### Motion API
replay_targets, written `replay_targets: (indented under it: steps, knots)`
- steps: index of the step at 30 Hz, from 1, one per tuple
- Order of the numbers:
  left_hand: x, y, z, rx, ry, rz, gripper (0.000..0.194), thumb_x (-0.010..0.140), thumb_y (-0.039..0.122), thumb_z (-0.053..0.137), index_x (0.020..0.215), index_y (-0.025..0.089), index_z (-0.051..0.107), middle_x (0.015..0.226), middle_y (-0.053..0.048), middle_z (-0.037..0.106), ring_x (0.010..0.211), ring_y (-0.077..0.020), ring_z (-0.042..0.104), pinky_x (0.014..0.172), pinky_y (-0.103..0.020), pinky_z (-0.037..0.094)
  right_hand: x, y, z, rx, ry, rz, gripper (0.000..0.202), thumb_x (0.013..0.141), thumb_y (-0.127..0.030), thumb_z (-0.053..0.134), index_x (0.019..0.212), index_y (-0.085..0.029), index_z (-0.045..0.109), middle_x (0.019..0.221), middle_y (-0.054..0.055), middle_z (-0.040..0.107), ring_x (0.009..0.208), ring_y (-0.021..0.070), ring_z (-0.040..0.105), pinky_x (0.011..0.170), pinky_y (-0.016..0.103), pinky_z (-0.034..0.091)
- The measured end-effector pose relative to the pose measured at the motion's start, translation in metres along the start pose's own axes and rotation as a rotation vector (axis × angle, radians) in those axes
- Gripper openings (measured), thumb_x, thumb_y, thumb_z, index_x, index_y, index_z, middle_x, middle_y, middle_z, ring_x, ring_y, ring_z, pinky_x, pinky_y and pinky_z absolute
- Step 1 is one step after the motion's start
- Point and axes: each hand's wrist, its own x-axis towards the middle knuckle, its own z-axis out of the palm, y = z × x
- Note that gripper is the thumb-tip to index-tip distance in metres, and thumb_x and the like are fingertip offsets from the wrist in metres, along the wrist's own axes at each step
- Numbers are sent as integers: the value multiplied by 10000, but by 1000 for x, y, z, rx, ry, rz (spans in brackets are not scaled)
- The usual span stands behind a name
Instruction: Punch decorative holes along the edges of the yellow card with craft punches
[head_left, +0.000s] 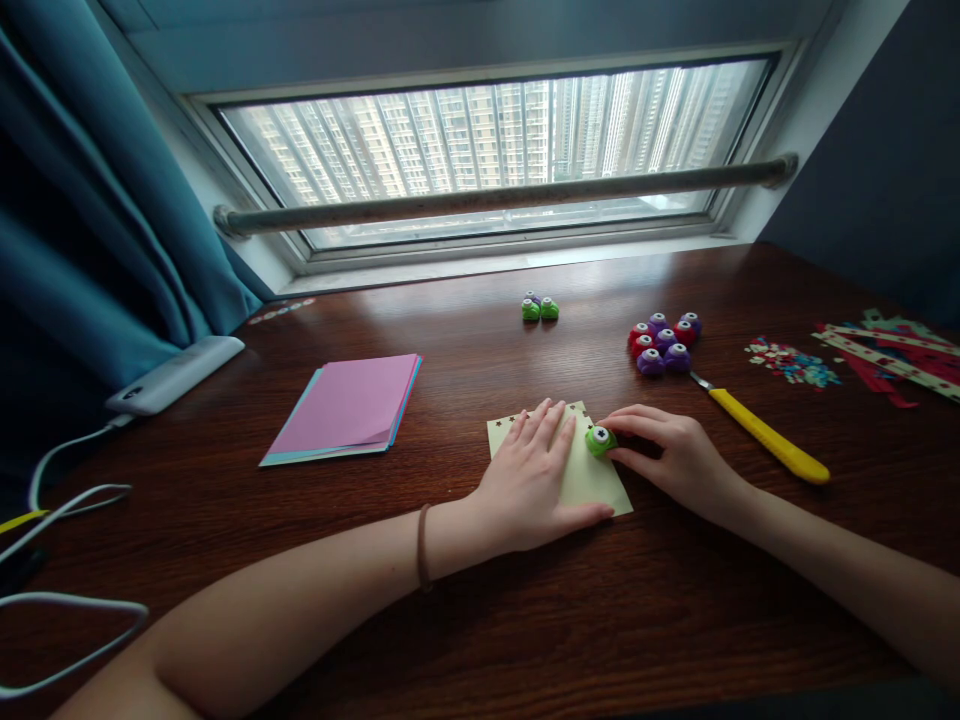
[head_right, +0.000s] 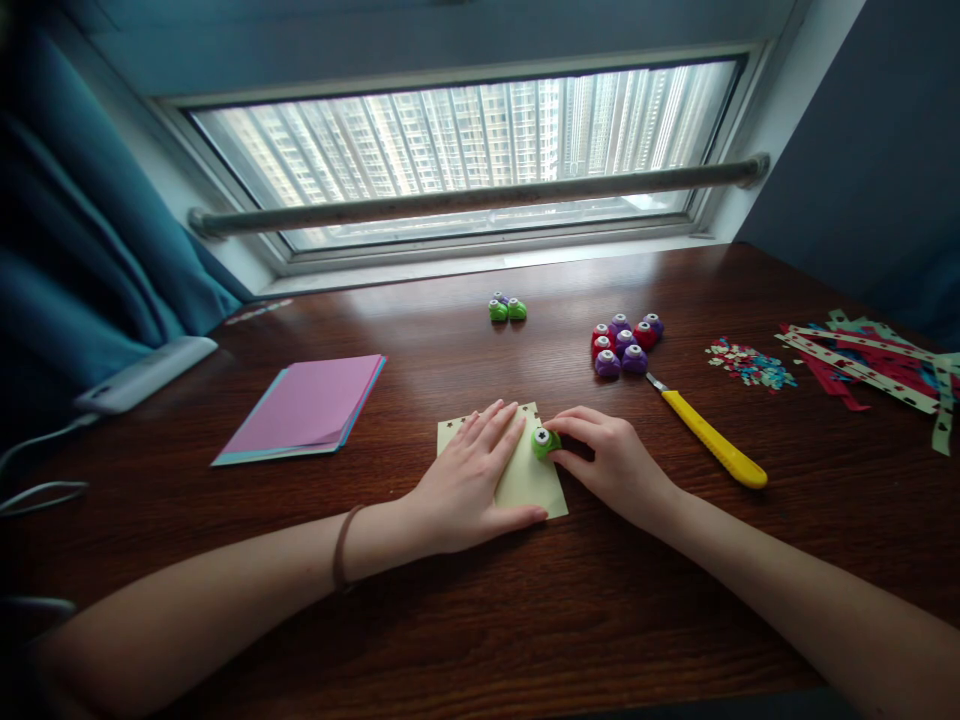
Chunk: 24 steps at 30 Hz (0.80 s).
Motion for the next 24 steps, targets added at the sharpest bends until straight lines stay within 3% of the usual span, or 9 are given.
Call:
replay_targets:
  steps: [3, 6, 11, 18, 21, 24]
  knots:
    - [-2, 3, -3, 72, 63, 19, 976, 727, 745, 471, 1393, 85, 198, 1446, -166, 140, 1330, -311, 27, 1079, -505, 68, 0, 0, 0, 3, -3, 1, 207, 810, -153, 587, 1005, -217, 617, 991, 27, 605, 892, 189, 576, 821, 302, 476]
    - [-3, 6, -7, 149, 113, 59, 952, 736, 725, 486, 1417, 152, 147, 1461, -129, 100, 1329, -322, -7, 1067, -525, -6, -1, 1, 1, 6, 4, -12, 201, 809, -152, 591, 999, -216, 612, 1006, 28, 602, 899, 189, 575, 818, 300, 478]
    - [-3, 7, -7, 149, 95, 56, 926, 715, 708, 537, 1419, 278, 116, 1466, -90, 94, 1321, -354, -12, 1038, -581, -7, -1, 3, 2, -5, 29, -31, 168, 814, -186, 588, 978, -213, 612, 1006, 44, 602, 887, 204, 583, 798, 316, 491]
    - [-1, 5, -6, 106, 55, 51, 887, 722, 699, 538, 1406, 357, 88, 1469, -58, 88, 1320, -355, -26, 1020, -623, 28, -1, 3, 2, -8, 35, -37, 137, 815, -188, 585, 944, -212, 620, 998, 45, 602, 881, 201, 583, 784, 310, 497]
    - [-2, 5, -7, 102, 50, 55, 878, 730, 690, 539, 1408, 347, 99, 1464, -62, 114, 1319, -357, -17, 1019, -623, 25, 0, 0, 1, 50, 17, 36, 163, 805, -221, 610, 966, -202, 621, 993, 52, 609, 892, 211, 582, 794, 326, 496]
    - [-3, 5, -8, 106, 55, 66, 862, 738, 692, 528, 1410, 327, 129, 1459, -71, 137, 1316, -366, -10, 1017, -623, 9, 2, -2, -2, 246, 1, 211, 311, 781, -301, 643, 1062, -180, 586, 993, 63, 619, 893, 222, 591, 780, 335, 511]
